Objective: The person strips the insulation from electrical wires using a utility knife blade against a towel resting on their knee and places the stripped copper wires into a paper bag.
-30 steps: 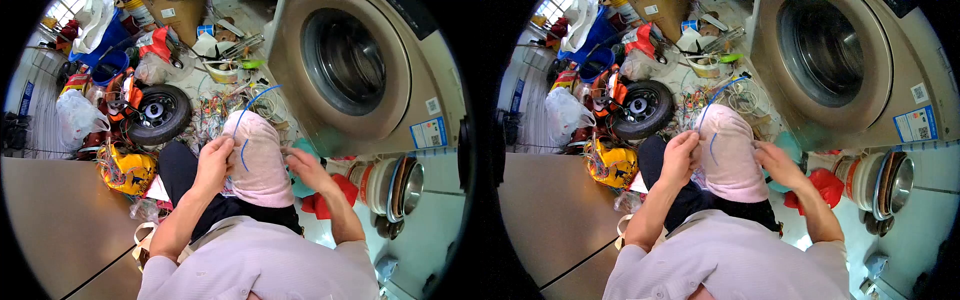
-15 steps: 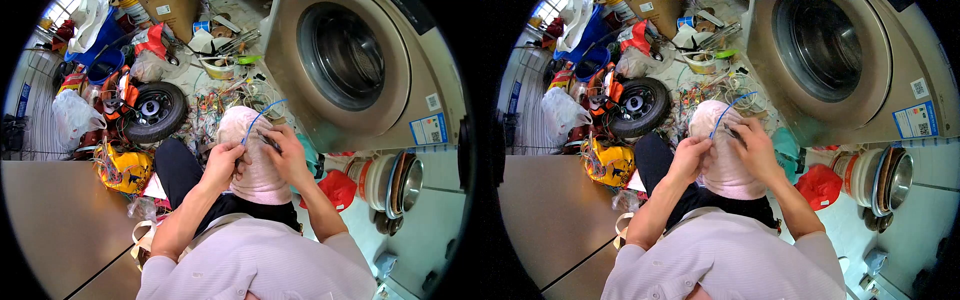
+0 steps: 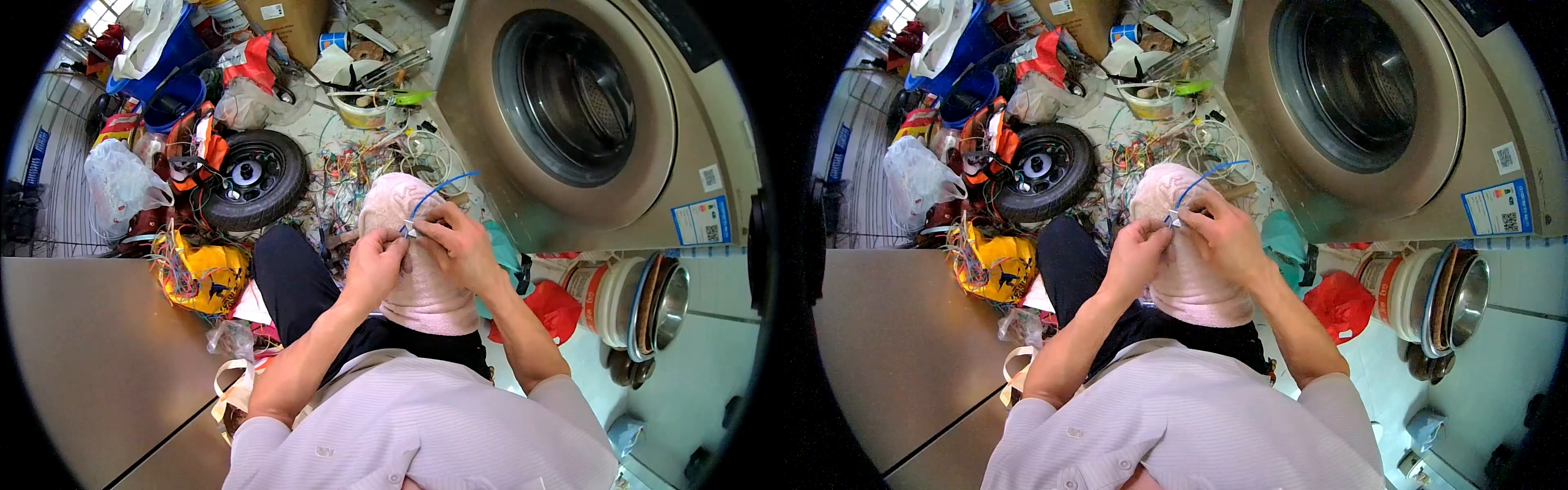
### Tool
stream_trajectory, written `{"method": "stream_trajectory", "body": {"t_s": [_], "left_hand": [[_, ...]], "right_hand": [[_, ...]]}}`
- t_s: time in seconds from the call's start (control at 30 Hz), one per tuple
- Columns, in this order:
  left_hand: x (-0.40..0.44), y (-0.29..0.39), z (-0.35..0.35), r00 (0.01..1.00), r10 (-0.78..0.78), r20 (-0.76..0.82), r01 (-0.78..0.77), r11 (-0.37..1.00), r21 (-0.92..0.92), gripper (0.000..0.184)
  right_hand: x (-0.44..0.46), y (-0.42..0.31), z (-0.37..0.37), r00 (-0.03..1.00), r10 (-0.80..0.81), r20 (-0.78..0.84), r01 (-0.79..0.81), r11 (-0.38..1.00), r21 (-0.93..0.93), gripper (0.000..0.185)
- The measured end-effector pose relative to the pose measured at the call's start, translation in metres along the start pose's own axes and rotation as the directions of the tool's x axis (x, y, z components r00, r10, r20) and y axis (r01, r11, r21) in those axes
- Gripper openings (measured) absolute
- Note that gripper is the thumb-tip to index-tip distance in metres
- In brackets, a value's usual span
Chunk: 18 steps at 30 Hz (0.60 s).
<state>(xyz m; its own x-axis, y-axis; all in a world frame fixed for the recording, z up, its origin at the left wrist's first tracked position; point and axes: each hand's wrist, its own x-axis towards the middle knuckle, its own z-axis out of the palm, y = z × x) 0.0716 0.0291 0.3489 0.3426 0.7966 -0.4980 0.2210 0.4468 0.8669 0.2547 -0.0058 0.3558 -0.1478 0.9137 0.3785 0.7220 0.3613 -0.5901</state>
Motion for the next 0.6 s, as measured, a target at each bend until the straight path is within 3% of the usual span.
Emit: {"method": "stream_trajectory", "body": {"t_s": [0.03, 0.1, 0.13, 0.2, 0.33, 0.4, 0.5, 0.6], "left_hand": [[0.000, -0.004, 0.000, 1.000, 0.000, 0.000, 0.000, 1.000, -0.001, 0.018], [0.000, -0.008, 0.001, 0.944, 0.309, -0.115, -0.270, 0.925, 0.269, 0.017], [-0.004, -0.009, 0.000, 0.945, 0.308, -0.113, -0.269, 0.925, 0.269, 0.017], [-0.010, -0.005, -0.003, 0.871, 0.479, -0.110, -0.379, 0.797, 0.470, 0.015], [-0.026, -0.005, -0.004, 0.890, 0.440, -0.119, -0.352, 0.829, 0.434, 0.012], [-0.036, -0.008, -0.005, 0.854, 0.513, -0.088, -0.378, 0.727, 0.572, 0.009], [-0.055, -0.024, -0.010, 0.808, 0.584, -0.073, -0.426, 0.667, 0.612, 0.007], [-0.073, -0.030, -0.020, 0.848, 0.519, -0.108, -0.394, 0.753, 0.526, 0.007]], "right_hand": [[0.000, 0.000, 0.001, 1.000, 0.000, -0.004, 0.000, 1.000, 0.000, 0.029], [0.000, 0.003, 0.006, 1.000, -0.013, -0.028, 0.012, 1.000, -0.012, 0.029], [-0.001, 0.003, 0.009, 0.998, -0.021, -0.052, 0.020, 1.000, -0.018, 0.030], [-0.003, 0.006, 0.012, 0.998, -0.026, -0.065, 0.025, 1.000, -0.011, 0.030], [-0.005, 0.003, 0.016, 0.998, -0.025, -0.063, 0.024, 1.000, -0.021, 0.031], [-0.004, -0.001, 0.015, 0.996, -0.029, -0.087, 0.028, 0.999, -0.021, 0.031], [-0.006, -0.003, 0.013, 0.995, -0.011, -0.097, 0.009, 1.000, -0.024, 0.030], [-0.009, -0.005, 0.013, 0.996, 0.008, -0.087, -0.011, 1.000, -0.027, 0.028]]}}
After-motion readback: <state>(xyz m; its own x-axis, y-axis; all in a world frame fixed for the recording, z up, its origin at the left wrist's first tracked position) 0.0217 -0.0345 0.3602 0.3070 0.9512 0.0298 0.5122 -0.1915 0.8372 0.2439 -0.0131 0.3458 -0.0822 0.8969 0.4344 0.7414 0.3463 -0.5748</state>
